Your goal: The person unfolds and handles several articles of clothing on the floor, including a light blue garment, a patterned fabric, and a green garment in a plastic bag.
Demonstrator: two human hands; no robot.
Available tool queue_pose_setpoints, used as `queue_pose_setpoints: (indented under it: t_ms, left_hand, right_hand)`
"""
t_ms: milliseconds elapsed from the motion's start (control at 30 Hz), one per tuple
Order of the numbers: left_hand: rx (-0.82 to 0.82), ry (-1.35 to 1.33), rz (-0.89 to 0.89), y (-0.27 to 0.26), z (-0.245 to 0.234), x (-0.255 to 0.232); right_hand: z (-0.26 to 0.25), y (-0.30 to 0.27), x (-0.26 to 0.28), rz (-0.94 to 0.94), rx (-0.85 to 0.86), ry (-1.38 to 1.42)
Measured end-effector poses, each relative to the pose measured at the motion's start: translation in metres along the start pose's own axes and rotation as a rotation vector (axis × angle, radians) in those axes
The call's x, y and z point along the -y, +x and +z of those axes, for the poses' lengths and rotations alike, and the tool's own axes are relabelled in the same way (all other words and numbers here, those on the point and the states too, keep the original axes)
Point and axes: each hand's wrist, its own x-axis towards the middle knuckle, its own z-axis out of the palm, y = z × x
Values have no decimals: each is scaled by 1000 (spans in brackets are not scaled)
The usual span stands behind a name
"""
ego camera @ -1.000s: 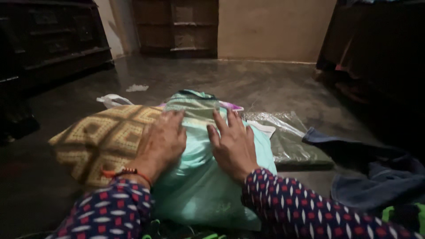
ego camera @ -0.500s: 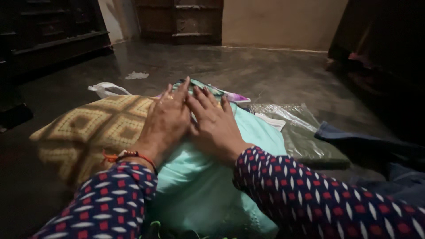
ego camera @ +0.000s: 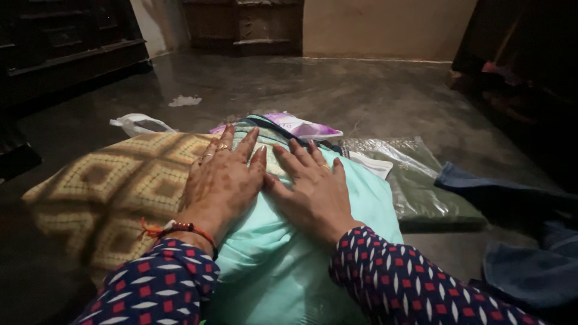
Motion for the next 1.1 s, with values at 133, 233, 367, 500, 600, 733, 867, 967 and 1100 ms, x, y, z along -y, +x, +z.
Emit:
queue_pose_setpoints:
  t_ms: [133, 233, 367, 500, 600, 733, 867, 967, 1100]
  left_hand:
    - [-24, -1, 19, -3, -3, -2]
    - [-10, -30, 15, -7, -5, -3]
    - [-87, -31, 43, -10, -3, -2]
    - [-255, 3, 196, -6, 7, 1]
    - [-302, -19, 328, -1, 17, 6]
    - [-166, -16, 281, -1, 26, 13]
    - [-59, 98, 252, -7, 17, 10]
    - [26, 97, 132, -12, -1, 5]
    - [137, -4, -106, -13, -14, 5]
  right_hand:
    - [-3, -4, -7, 58, 16, 11]
    - [-5, -5, -13, 138, 25, -7]
    - [-11, -7, -13, 206, -82, 9]
    - [-16, -9, 0, -63, -267, 90]
    - [-8, -7, 9, -224, -216, 138]
    - [5, -8, 5, -255, -68, 179]
    - [5, -15, 1, -225, -33, 64]
    - [-4, -13, -2, -116, 42, 7]
    - [-15, -13, -6, 49, 119, 52]
